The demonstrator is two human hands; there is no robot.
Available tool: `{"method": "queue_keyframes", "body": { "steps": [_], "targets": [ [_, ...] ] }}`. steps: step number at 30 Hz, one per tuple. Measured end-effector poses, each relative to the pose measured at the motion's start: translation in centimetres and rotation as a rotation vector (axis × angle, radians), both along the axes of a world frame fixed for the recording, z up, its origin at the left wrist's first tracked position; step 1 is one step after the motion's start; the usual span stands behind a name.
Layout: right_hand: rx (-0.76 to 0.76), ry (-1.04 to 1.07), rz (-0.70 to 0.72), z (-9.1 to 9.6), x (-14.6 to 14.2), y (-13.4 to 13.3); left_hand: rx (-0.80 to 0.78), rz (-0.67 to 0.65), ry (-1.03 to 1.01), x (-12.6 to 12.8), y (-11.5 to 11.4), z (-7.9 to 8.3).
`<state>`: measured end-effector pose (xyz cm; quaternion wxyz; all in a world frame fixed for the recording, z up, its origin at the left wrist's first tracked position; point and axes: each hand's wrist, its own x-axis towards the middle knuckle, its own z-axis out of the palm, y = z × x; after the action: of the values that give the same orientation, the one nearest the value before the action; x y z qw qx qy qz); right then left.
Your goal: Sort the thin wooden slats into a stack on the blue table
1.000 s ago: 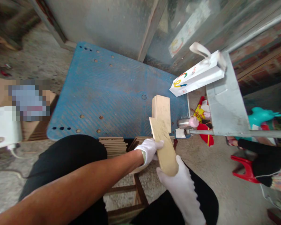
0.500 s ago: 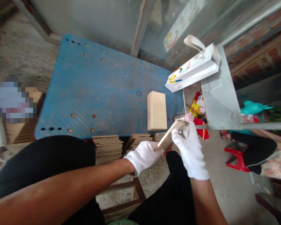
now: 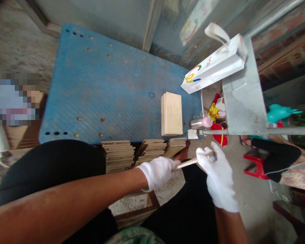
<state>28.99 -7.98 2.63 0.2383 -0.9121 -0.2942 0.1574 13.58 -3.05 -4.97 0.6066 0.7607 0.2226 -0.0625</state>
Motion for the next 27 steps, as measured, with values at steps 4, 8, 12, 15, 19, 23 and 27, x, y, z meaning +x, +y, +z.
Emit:
{"method": "queue_keyframes", "body": {
  "steps": [4,8,12,15,19,23,27],
  "targets": [
    [-0.081,-0.078,-0.111,0.2,-0.1,-1.9,0.046,-0.096,0.186,-0.1,0.3,0.5],
    [-0.171,-0.198,-0.109,-1.3,0.8,-3.0,0.157,-0.315,0.297,-0.6,0.8,1.4],
    [-0.269,-0.347,-0.074,-5.0,2.6,-3.2,0.256,-0.498,0.338,-0.8,0.8,1.2],
    [-0.31,-0.394,-0.004,-8.0,3.4,-2.9,0.281,-0.561,0.341,-0.6,0.9,0.8],
    [-0.343,-0.319,0.048,-11.8,3.8,-2.3,0.273,-0.561,0.36,-0.3,1.5,1.4],
    [-0.385,-0.246,0.057,-15.6,4.1,-2.4,0.263,-0.57,0.38,-0.2,2.1,2.0],
    [-0.393,-0.242,0.104,-18.5,4.2,-2.8,0.255,-0.511,0.38,-0.5,2.2,1.6]
  ]
}}
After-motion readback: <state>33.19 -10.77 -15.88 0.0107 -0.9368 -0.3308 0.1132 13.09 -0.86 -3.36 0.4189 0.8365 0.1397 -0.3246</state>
